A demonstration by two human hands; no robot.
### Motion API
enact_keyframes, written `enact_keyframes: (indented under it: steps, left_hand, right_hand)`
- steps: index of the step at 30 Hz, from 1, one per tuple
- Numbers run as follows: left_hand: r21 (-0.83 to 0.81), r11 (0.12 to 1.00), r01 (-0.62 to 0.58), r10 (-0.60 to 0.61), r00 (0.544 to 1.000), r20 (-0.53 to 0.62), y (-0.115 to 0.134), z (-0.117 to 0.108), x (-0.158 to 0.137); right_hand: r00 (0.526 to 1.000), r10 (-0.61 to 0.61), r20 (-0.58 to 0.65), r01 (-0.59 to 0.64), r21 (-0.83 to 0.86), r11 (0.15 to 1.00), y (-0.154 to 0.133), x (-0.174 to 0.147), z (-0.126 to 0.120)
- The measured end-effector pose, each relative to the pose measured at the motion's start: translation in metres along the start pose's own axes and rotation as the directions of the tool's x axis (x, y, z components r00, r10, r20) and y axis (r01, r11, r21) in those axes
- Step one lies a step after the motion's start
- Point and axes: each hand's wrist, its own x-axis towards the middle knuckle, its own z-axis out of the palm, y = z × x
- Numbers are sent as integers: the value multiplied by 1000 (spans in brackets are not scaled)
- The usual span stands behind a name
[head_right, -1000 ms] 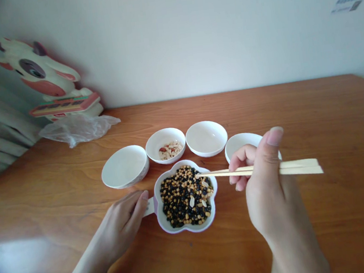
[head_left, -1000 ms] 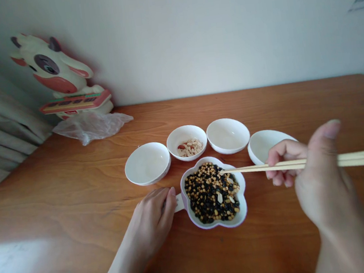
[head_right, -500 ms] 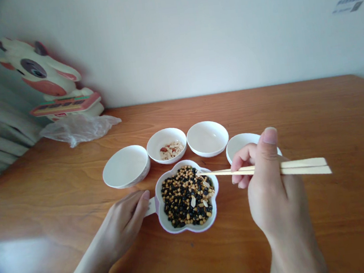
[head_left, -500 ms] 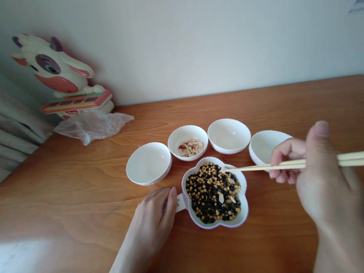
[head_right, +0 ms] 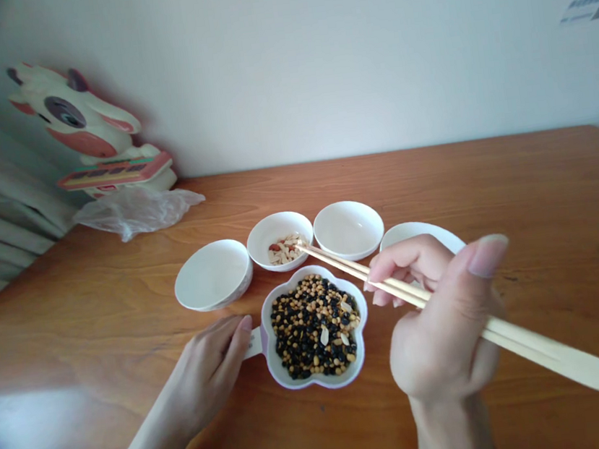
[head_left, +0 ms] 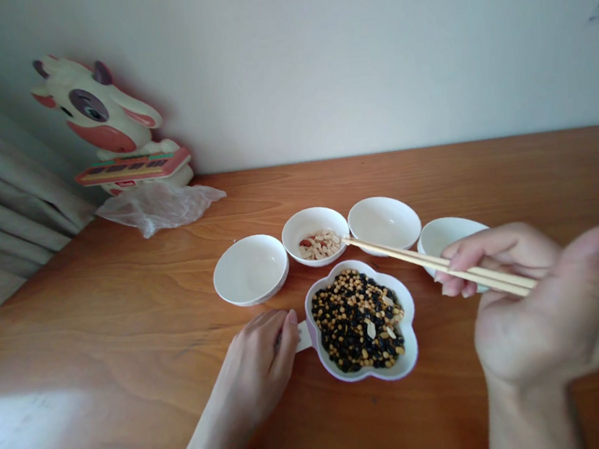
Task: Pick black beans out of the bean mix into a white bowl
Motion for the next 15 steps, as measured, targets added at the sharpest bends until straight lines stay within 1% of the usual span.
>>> enact_keyframes:
  steps: [2, 4, 5, 6, 7, 9, 10, 11, 12, 15]
  left_hand:
    - [0, 1000, -8, 8, 1000, -6, 0, 0, 0]
    - [2, 1000, -16, 16, 1000, -9, 0, 0, 1]
    - [3, 1000, -19, 19, 1000, -8, 0, 0, 1]
    - [7, 1000, -20, 20, 1000, -5, 0, 0, 0]
    - [12, 1000, -19, 19, 1000, -2, 0, -1, 0]
    - [25, 1000, -17, 17, 1000, -2, -1, -1, -1]
    - [31, 999, -15, 15, 1000, -6, -1, 0, -2]
    - [37, 999, -14, 15, 1000, -7, -2, 0, -2]
    - [42, 999, -17, 17, 1000, -11, -2, 0, -3]
    - [52, 998, -28, 29, 999, -20, -4, 1, -3]
  right_hand:
    - [999, -23, -46, 25, 50, 998, -3, -1, 4]
    - [987, -75, -142, 90, 102, 991, -4, -1, 6]
    - [979, -110, -171, 131, 119, 984, -3, -1, 8]
    - [979, -130, -158, 151, 129, 980, -1, -1, 9]
    - [986, -126, -111, 140, 129, 982, 1, -1, 11]
    - [998, -45, 45, 41, 95, 995, 4, -1, 14]
    - [994, 14, 112, -21, 67, 998, 5, -1, 15]
    - [987, 58, 148, -64, 38, 997, 5, -2, 16]
    - [985, 83, 153, -87, 21, 996, 3, -2, 16]
    - [986, 107, 131, -112, 30, 993, -9, -2, 11]
